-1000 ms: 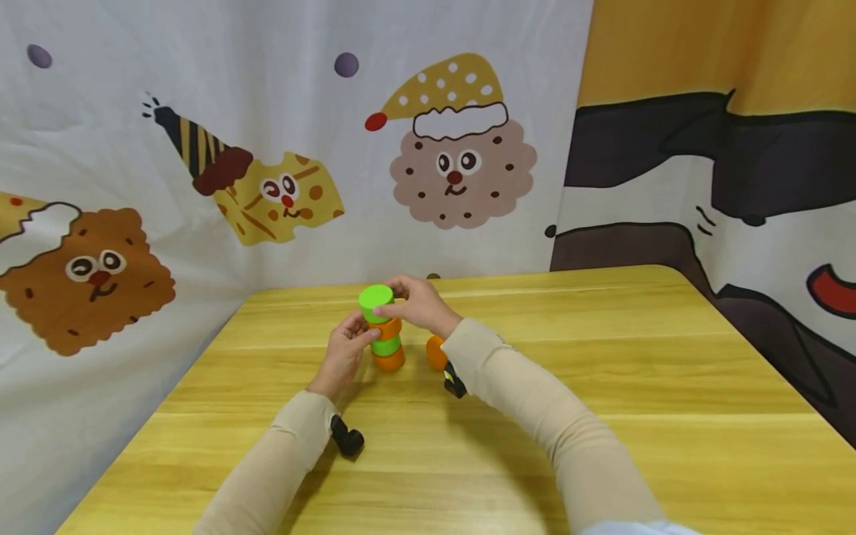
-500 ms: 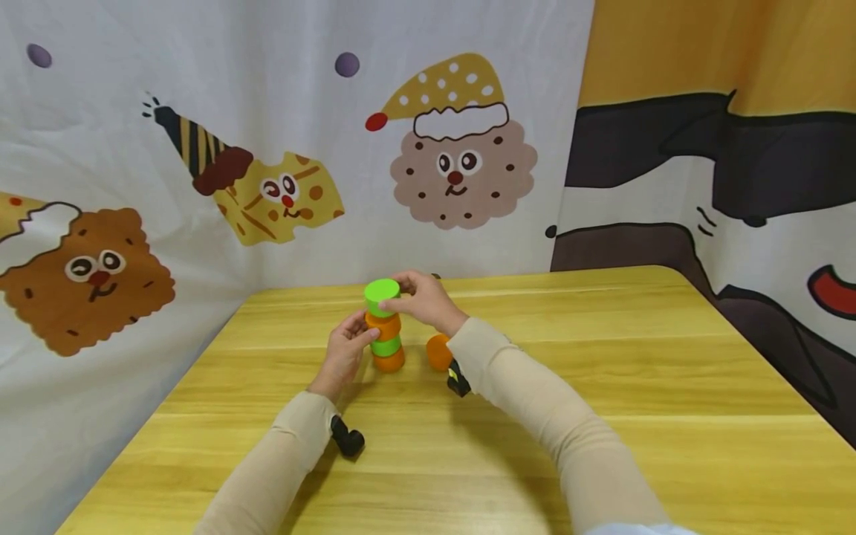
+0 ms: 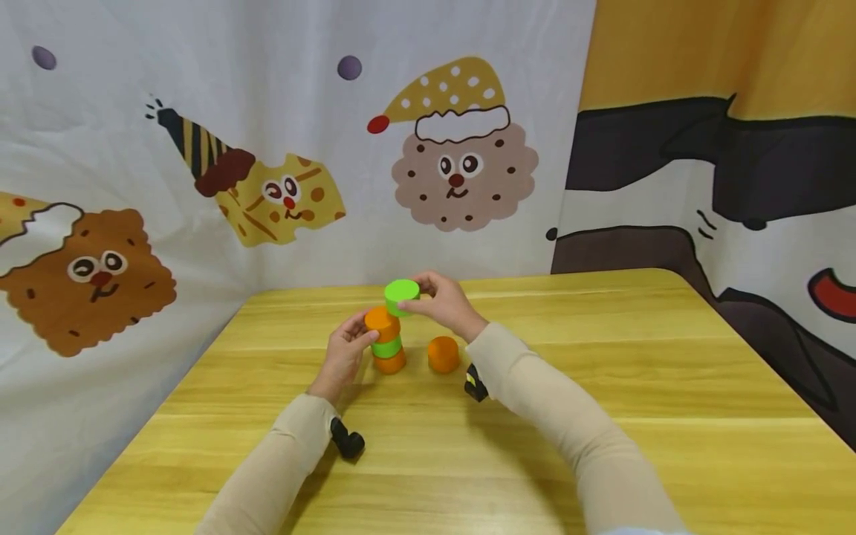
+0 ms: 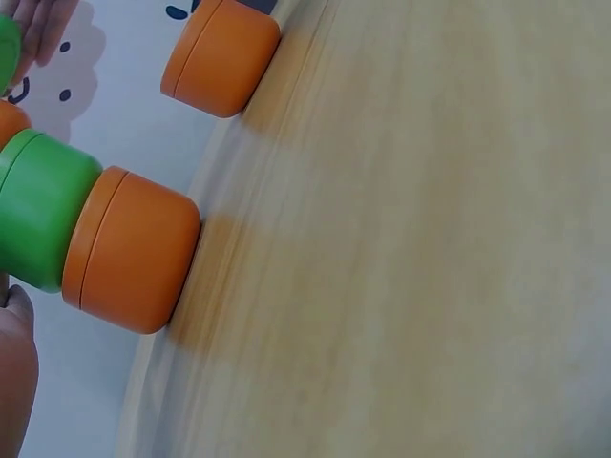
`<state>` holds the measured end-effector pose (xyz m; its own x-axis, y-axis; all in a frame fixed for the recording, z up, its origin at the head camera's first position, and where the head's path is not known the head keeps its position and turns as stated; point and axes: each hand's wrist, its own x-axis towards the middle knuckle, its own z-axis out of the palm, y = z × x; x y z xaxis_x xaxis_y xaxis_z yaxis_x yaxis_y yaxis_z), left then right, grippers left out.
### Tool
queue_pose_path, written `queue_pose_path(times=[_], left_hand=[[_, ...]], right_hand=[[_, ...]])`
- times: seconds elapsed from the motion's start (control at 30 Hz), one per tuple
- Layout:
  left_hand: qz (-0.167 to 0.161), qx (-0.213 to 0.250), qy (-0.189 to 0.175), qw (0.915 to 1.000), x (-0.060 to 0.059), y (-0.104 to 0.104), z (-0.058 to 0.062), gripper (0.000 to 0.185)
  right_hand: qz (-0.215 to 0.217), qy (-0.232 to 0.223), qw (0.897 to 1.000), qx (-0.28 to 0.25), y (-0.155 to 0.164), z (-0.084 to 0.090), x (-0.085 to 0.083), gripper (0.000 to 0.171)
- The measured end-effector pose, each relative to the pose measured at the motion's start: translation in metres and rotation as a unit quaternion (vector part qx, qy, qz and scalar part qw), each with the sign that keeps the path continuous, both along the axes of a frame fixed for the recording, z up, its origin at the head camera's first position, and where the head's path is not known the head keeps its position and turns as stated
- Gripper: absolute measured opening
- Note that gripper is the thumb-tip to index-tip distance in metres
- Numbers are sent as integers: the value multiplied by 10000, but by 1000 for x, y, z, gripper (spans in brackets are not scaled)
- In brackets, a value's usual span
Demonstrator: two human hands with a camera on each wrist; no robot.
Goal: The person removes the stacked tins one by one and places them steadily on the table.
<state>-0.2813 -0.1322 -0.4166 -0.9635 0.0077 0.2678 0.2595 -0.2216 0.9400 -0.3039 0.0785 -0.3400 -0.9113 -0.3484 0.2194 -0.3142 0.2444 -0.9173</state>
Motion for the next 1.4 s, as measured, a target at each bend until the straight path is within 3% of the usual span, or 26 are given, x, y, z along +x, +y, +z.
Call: queue_pose_path(times=[0.53,0.9,1.4], left_hand=[[-151,54,70,9998,2,-1,0,44],[-157,65,148,9997,1,-2,-3,45],[-180,71,-135,9997,4,-2,-1,44]], right_hand=[[97,153,9992,-342,23,-14,6,41],[-13,101,9996,-254,50,-26,12,42],[-90,-7,9993,-351,76,-42,14,44]])
